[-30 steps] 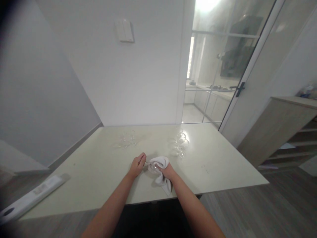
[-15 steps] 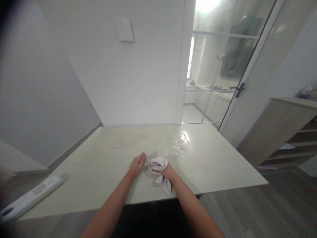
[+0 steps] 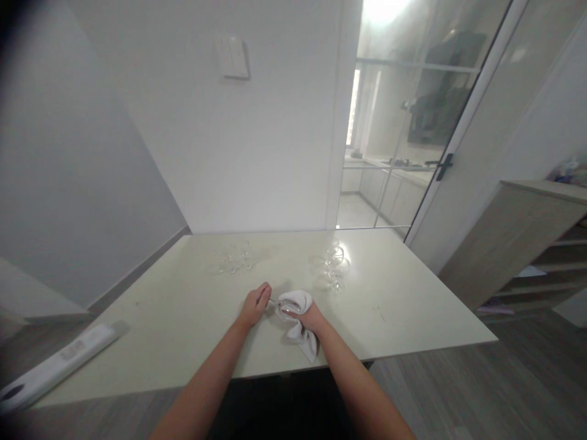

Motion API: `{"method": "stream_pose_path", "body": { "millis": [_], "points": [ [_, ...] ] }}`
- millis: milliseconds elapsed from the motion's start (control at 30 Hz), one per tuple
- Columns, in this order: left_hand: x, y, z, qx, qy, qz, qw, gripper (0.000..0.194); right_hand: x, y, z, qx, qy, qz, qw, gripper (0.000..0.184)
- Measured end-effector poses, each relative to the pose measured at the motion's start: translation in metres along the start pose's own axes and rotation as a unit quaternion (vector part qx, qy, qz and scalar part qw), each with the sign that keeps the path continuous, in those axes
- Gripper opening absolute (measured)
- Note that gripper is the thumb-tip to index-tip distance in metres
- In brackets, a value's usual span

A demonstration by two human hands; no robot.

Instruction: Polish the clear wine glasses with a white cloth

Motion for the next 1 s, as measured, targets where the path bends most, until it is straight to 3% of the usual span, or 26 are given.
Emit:
{"method": "stream_pose_path", "body": {
  "millis": [267, 1000],
  "points": [
    [-0.002, 0.000, 0.001, 0.006, 0.006, 0.008, 1.000, 0.030, 0.007, 0.000, 0.001, 0.007, 0.025, -0.010, 1.000, 0.036],
    [0.000, 0.000, 0.001, 0.019, 0.020, 0.016, 0.999, 0.035, -0.003, 0.003, 0.000, -0.014, 0.000, 0.002, 1.000, 0.038]
  ]
}}
Point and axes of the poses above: each hand's wrist, its own z-axis towards the middle knuckle, its own y-axis out of the back of the hand, x = y × z, the point moved 8 cm from there along z, towards the middle knuckle, and after that the axes turned 7 degrees about -y, right-handed, at the moved point
